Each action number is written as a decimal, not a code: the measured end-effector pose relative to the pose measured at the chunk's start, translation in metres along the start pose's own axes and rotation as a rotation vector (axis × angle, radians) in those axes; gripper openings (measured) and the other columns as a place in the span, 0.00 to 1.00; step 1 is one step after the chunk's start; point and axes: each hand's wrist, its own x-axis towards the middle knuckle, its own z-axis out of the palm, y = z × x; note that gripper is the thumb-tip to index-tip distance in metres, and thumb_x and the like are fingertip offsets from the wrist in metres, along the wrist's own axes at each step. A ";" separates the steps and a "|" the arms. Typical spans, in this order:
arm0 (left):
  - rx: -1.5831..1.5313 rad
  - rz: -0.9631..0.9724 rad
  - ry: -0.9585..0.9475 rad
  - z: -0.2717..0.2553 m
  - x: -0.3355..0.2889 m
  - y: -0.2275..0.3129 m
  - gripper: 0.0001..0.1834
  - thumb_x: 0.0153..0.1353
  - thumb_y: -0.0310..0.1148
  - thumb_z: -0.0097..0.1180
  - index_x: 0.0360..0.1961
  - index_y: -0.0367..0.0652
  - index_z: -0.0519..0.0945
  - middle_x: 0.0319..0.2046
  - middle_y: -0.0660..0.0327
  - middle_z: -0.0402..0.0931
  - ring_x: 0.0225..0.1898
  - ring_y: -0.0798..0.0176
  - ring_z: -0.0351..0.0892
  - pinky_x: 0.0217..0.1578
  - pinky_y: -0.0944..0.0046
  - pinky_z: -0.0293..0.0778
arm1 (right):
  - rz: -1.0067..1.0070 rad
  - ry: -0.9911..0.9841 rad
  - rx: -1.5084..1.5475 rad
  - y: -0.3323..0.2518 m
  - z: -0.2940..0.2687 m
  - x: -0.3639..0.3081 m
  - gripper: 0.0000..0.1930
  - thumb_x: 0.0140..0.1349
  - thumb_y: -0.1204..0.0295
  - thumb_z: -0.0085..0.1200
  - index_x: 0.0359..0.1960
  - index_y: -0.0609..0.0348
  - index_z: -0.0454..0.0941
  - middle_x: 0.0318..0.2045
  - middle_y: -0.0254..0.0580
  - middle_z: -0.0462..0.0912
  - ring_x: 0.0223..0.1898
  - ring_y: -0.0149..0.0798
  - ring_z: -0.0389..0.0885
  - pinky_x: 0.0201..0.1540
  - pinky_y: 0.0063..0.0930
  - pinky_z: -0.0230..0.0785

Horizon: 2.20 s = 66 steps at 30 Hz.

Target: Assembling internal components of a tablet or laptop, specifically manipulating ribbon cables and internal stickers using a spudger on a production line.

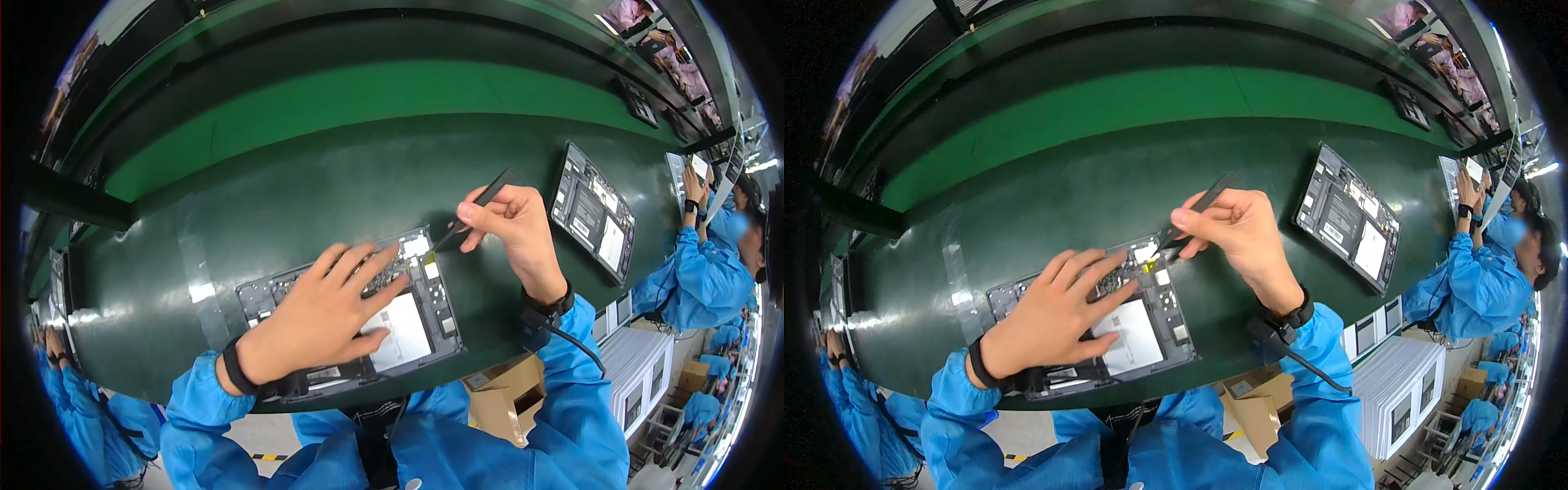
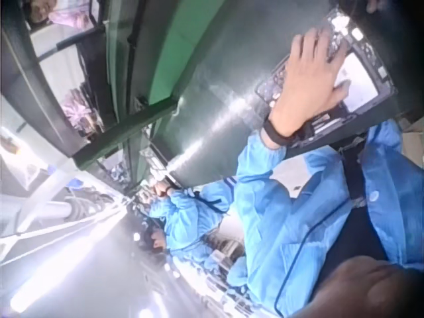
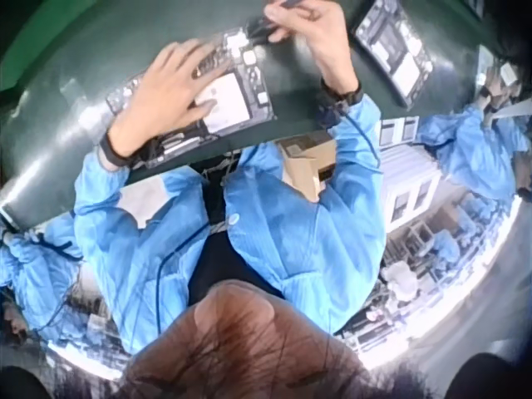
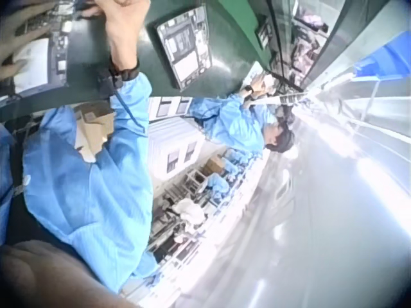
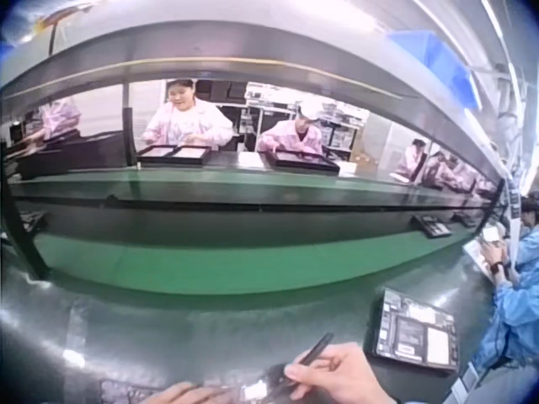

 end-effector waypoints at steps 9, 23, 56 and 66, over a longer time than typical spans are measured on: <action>-0.055 0.043 -0.030 -0.007 0.001 0.013 0.26 0.53 0.43 0.66 0.49 0.37 0.82 0.57 0.50 0.78 0.53 0.52 0.79 0.58 0.52 0.71 | 0.166 -0.374 -0.140 -0.003 0.012 0.051 0.09 0.62 0.74 0.69 0.36 0.70 0.84 0.27 0.43 0.87 0.26 0.32 0.88 0.29 0.20 0.77; 0.381 0.171 -0.143 -0.008 -0.004 0.038 0.18 0.67 0.38 0.50 0.45 0.37 0.85 0.54 0.50 0.83 0.52 0.56 0.82 0.52 0.56 0.76 | 0.197 -0.581 -0.267 0.003 0.035 0.066 0.05 0.59 0.81 0.69 0.35 0.70 0.85 0.28 0.45 0.88 0.27 0.35 0.89 0.31 0.22 0.80; 0.444 0.369 -0.017 0.005 -0.008 0.013 0.18 0.55 0.36 0.53 0.40 0.36 0.86 0.51 0.48 0.84 0.46 0.58 0.81 0.42 0.61 0.73 | 0.257 -0.653 -0.331 -0.002 0.053 0.073 0.06 0.57 0.81 0.70 0.33 0.69 0.85 0.26 0.45 0.88 0.26 0.34 0.89 0.31 0.20 0.79; 0.426 0.181 -0.140 -0.002 -0.007 0.034 0.18 0.66 0.35 0.51 0.48 0.36 0.86 0.61 0.51 0.79 0.58 0.56 0.78 0.53 0.57 0.76 | 0.255 -0.664 -0.337 -0.003 0.053 0.073 0.06 0.57 0.81 0.70 0.33 0.69 0.85 0.27 0.45 0.88 0.26 0.33 0.89 0.32 0.20 0.79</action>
